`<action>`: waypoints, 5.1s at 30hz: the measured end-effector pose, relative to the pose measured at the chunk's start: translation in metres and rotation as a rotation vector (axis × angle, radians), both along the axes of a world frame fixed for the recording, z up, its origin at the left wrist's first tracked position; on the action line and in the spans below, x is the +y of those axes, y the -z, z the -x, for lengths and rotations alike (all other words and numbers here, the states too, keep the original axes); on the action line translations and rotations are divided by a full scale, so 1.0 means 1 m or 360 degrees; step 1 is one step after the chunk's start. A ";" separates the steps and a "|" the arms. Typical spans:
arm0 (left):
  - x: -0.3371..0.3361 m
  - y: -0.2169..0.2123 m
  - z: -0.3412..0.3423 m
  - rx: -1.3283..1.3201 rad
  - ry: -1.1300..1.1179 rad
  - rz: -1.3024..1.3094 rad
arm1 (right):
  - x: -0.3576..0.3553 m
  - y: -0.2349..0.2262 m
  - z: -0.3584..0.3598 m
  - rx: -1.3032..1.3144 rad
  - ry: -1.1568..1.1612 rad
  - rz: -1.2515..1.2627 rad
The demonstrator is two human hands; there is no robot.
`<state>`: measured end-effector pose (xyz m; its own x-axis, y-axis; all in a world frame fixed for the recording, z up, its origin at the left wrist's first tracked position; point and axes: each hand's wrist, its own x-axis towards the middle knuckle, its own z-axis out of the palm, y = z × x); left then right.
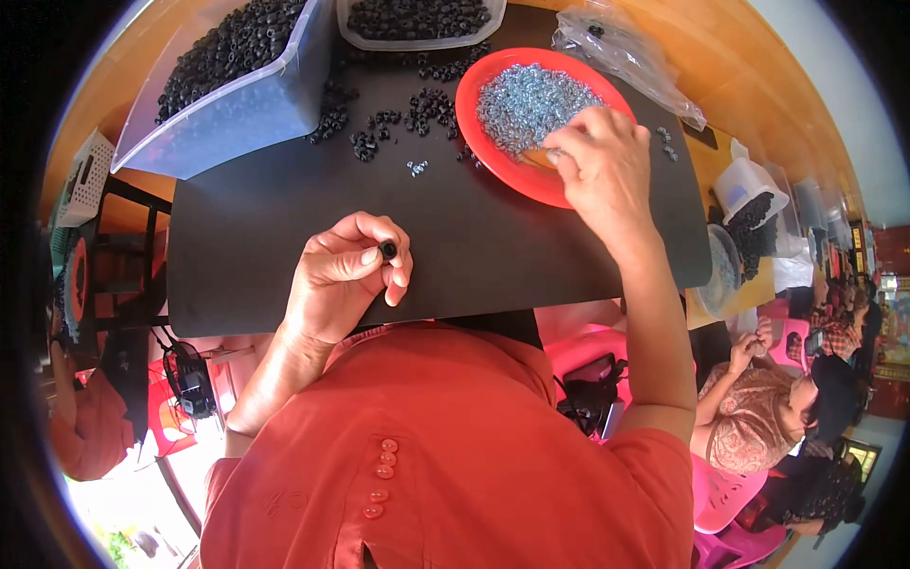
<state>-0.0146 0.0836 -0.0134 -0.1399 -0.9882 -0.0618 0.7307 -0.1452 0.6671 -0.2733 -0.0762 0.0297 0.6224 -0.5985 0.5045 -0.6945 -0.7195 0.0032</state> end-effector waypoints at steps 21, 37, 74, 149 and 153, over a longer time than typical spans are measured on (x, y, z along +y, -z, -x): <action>0.000 -0.002 -0.002 0.0054 0.0027 -0.0043 | 0.006 0.004 0.006 0.0100 -0.0133 -0.0129; 0.001 -0.003 -0.002 0.0046 0.0033 -0.0077 | 0.017 -0.016 -0.009 0.0284 -0.0240 -0.0307; 0.002 -0.004 -0.001 0.0170 -0.0091 -0.0102 | 0.091 -0.008 -0.095 -0.1057 -0.0816 -0.1351; 0.000 0.005 -0.004 0.0292 -0.0117 -0.0048 | 0.025 -0.030 -0.127 -0.0074 -0.0762 -0.0479; 0.000 0.003 -0.004 0.0295 -0.0151 -0.0065 | 0.052 -0.033 -0.107 -0.0194 -0.0805 -0.0931</action>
<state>-0.0103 0.0838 -0.0160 -0.0592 -0.9947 -0.0840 0.8520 -0.0942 0.5150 -0.1664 -0.0240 0.0628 0.8509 -0.4465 0.2770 -0.2525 -0.8098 -0.5296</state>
